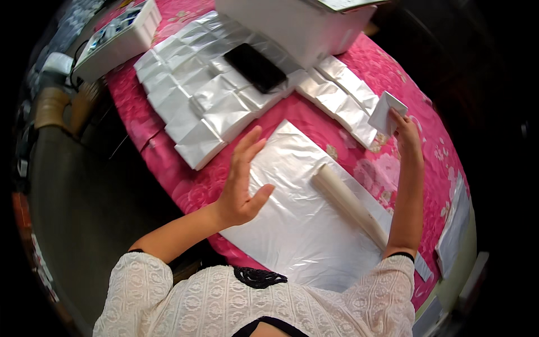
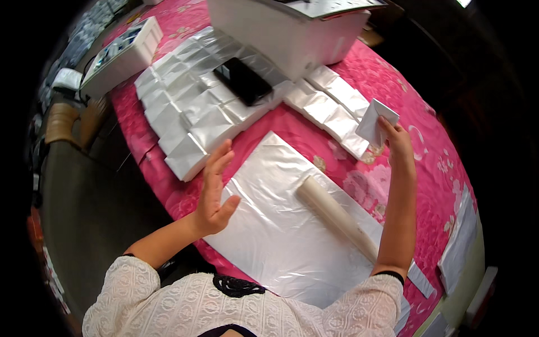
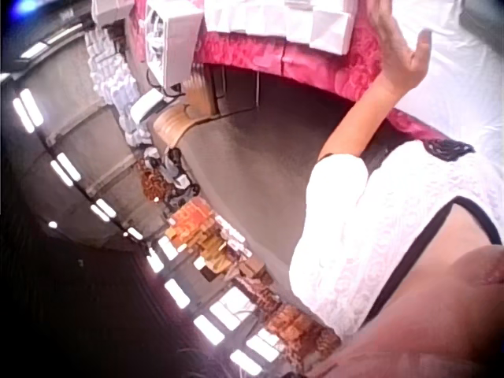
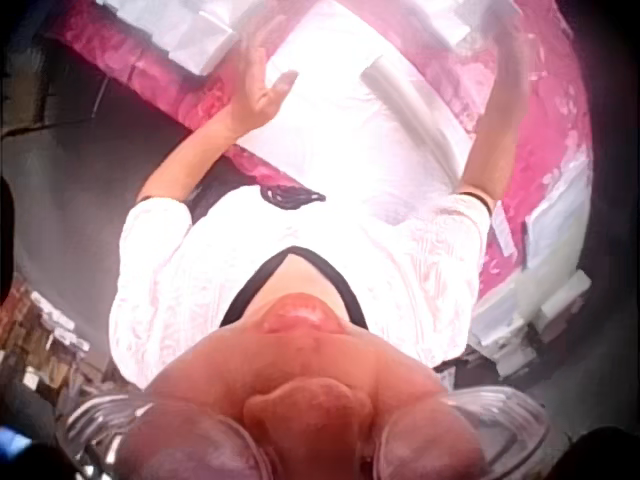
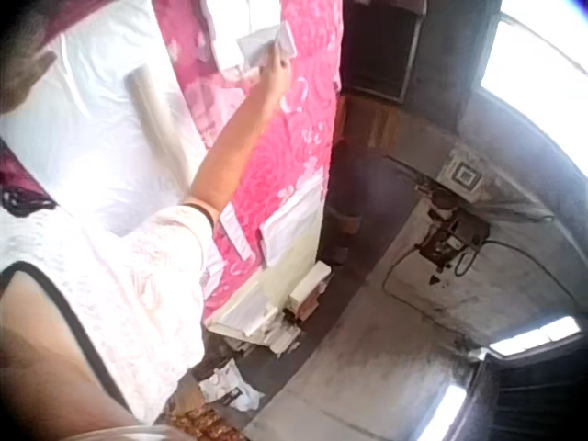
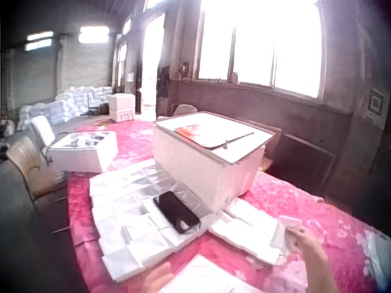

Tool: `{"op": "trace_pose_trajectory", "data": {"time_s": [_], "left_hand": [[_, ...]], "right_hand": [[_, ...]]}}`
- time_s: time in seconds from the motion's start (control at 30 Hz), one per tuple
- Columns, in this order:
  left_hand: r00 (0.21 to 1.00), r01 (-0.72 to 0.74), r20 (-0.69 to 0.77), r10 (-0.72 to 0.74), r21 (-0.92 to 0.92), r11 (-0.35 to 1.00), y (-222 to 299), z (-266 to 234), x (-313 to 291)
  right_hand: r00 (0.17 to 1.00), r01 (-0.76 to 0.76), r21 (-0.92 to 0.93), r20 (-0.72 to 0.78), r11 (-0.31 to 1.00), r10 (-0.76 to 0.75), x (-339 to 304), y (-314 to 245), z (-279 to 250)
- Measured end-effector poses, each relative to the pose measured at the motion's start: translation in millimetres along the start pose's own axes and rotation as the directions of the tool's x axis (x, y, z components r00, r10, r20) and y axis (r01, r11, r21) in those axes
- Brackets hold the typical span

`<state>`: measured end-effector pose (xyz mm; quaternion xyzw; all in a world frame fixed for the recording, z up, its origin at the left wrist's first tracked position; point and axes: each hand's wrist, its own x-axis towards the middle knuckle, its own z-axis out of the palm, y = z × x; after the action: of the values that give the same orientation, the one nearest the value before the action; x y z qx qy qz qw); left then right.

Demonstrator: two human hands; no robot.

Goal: The person wraps small rectangular items in silver foil, folds the edges, and stacks them on a pink floral tablecloth. They also unroll and smooth a large sheet of clear plastic film on the table.

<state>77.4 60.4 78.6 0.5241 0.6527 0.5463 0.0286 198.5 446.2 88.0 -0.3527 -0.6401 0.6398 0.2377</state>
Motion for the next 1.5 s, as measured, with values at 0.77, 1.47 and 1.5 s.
{"op": "trace_pose_trajectory", "data": {"time_s": [0.77,1.47,1.5], "left_hand": [[0.591,0.689,0.298,-0.749,0.295,0.662,-160.9,-202.1,128.2],[0.902,0.429,-0.129,-0.412,0.368,0.825,-203.4,-176.3,119.0],[0.906,0.422,-0.14,-0.398,0.296,0.857,-197.5,-181.5,115.6]], "right_hand": [[0.99,0.064,0.13,0.118,0.989,-0.08,-161.0,70.1,323.4],[0.897,0.378,-0.109,-0.204,0.919,-0.393,-82.8,41.0,200.0],[0.879,0.31,-0.113,-0.345,0.944,-0.33,-62.1,29.7,167.4]]}}
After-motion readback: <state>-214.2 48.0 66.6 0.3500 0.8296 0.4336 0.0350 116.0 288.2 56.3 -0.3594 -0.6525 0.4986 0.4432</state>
